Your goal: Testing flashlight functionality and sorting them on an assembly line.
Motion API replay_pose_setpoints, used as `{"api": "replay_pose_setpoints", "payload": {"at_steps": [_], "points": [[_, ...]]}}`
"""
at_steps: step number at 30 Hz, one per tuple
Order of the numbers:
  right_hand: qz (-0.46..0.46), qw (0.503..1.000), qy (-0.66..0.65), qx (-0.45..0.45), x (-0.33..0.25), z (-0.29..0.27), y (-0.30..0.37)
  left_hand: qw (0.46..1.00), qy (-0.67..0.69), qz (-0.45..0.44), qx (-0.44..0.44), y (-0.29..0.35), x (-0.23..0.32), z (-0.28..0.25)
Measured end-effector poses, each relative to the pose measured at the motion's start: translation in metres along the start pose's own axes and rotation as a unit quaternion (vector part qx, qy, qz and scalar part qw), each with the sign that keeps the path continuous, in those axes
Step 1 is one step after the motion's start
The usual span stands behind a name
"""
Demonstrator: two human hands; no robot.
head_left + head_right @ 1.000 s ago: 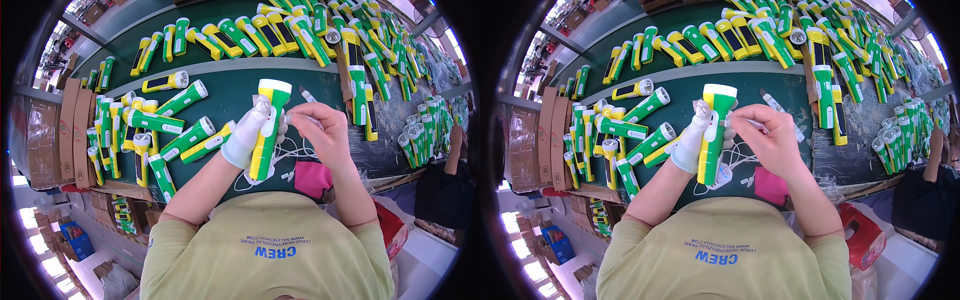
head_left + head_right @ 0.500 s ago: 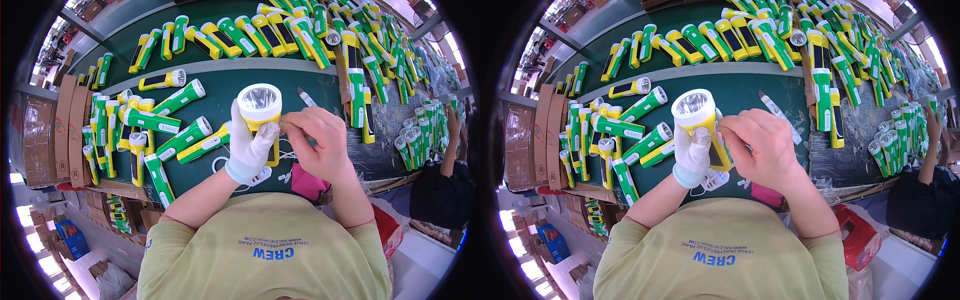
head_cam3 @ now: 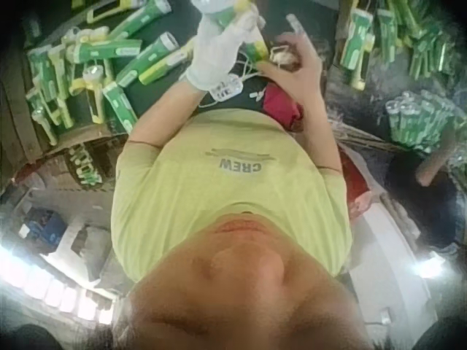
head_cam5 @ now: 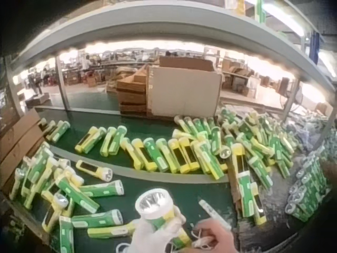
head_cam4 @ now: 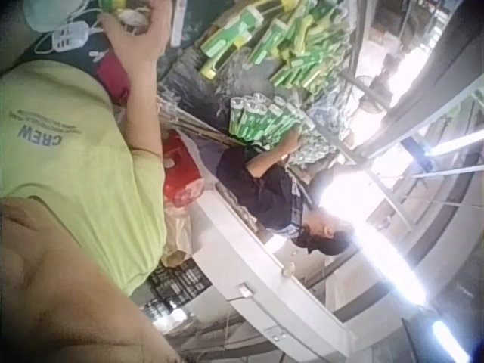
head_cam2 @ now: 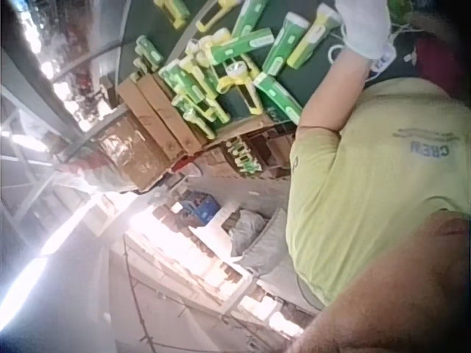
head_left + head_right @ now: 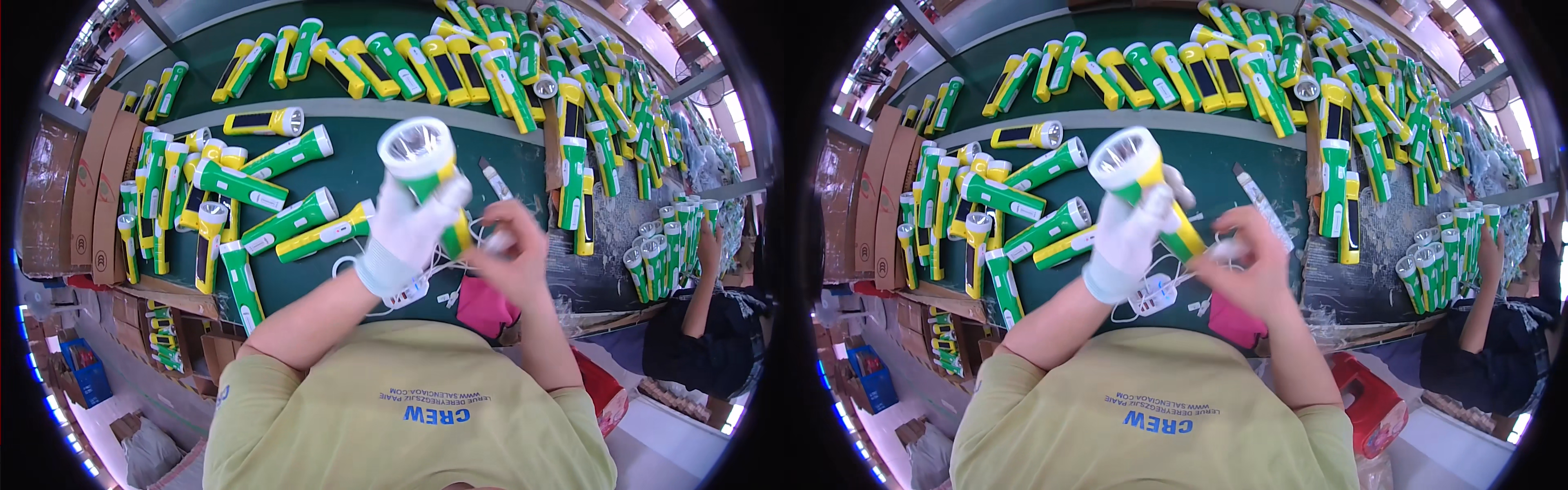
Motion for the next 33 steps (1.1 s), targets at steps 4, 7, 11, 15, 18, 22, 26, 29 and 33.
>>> {"api": "replay_pose_setpoints", "payload": {"at_steps": [4,7,11,15,18,22,26,29,33], "points": [[0.036,0.982,0.148,-0.115,0.019,0.008,0.014,0.997,-0.013,0.014,-0.075,0.008,-0.015,0.028],[0.139,0.855,-0.386,0.317,0.053,-0.129,-0.006,0.987,-0.079,0.061,-0.125,0.000,0.008,0.021],[0.111,0.989,0.083,0.057,0.033,-0.134,-0.044,0.988,-0.120,0.011,-0.101,-0.034,-0.011,-0.020],[0.164,0.933,0.061,0.313,0.142,-0.238,-0.043,0.957,-0.278,0.073,-0.037,-0.109,-0.008,-0.097],[0.238,0.892,0.150,0.354,0.221,-0.311,-0.022,0.848,-0.492,0.168,0.102,-0.182,0.000,-0.171],[0.315,0.869,0.084,0.373,0.272,-0.335,-0.002,0.712,-0.660,-0.060,0.232,-0.242,-0.008,-0.255],[0.273,0.860,0.060,0.427,0.276,-0.337,0.013,0.731,-0.617,-0.117,0.266,-0.258,-0.031,-0.297],[0.289,0.856,-0.079,0.422,0.209,-0.291,0.003,0.928,-0.140,-0.157,0.308,-0.241,-0.035,-0.330],[0.265,0.854,-0.277,0.351,0.140,-0.223,-0.003,0.953,0.134,-0.144,0.232,-0.179,-0.002,-0.258]]}}
Point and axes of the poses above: each hand's wrist, its own y-axis away from the middle knuckle, its own z-axis out of the palm, x = y × z, the point moved 6 cm from there along -y, towards the middle knuckle, and after that the axes turned 2 degrees about x, right-handed, at the moved point
